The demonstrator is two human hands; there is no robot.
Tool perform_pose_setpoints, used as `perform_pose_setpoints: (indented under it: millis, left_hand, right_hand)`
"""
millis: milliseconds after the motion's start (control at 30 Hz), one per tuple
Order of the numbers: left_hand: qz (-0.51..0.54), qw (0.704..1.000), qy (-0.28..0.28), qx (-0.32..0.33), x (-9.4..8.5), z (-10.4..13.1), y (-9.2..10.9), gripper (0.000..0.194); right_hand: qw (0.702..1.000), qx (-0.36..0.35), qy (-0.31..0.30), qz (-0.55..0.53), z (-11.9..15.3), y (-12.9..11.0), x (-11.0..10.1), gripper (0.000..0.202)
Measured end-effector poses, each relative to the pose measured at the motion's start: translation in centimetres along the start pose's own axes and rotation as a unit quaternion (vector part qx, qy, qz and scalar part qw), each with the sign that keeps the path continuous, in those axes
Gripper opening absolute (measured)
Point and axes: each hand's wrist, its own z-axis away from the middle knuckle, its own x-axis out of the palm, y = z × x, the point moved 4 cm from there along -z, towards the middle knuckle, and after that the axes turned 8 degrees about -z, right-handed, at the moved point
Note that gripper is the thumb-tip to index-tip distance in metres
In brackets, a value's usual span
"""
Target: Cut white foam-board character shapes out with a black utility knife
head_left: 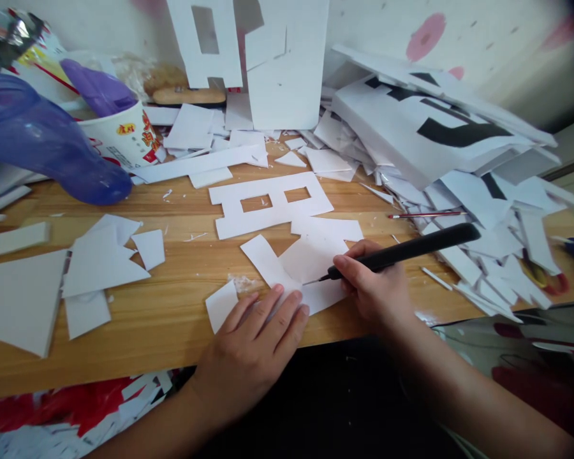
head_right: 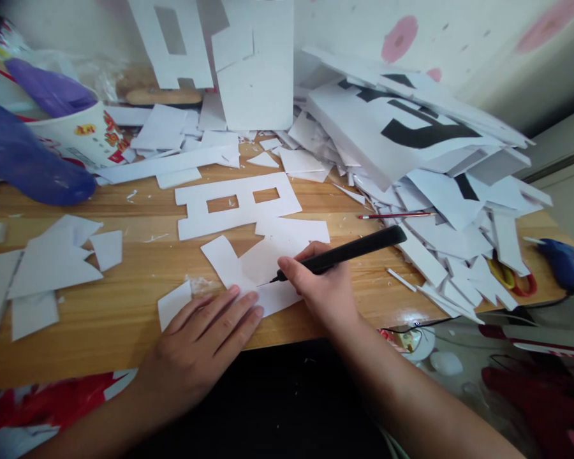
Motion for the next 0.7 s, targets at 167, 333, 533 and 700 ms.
perform_pose_setpoints:
  millis: [167, 333, 533, 700]
  left_hand:
    - [0.001, 1.000, -0.004, -0.004, 0.2, 0.2, 0.0, 0.035]
    - [0.004, 1.000, -0.003, -0.008, 0.2, 0.3, 0.0, 0.034]
    - [0.013, 1.000, -0.003, -0.008, 0.1, 0.2, 0.0, 0.035]
    - [0.017, 1.000, -0.010, -0.012, 0.3, 0.3, -0.2, 0.035]
  right_hand:
    - [1.000, -0.009, -0.002, 0.008, 0.2, 0.1, -0.1, 0.029]
    - [1.000, -0.015, 0.003, 0.018, 0.3, 0.2, -0.2, 0.029]
    - [0.995, -0.024, 0.076, -0.052, 0.3, 0.1, -0.9, 0.027]
    - [0.984, -0.074, 0.140, -0.077, -0.1, 0.0, -2.4, 0.024]
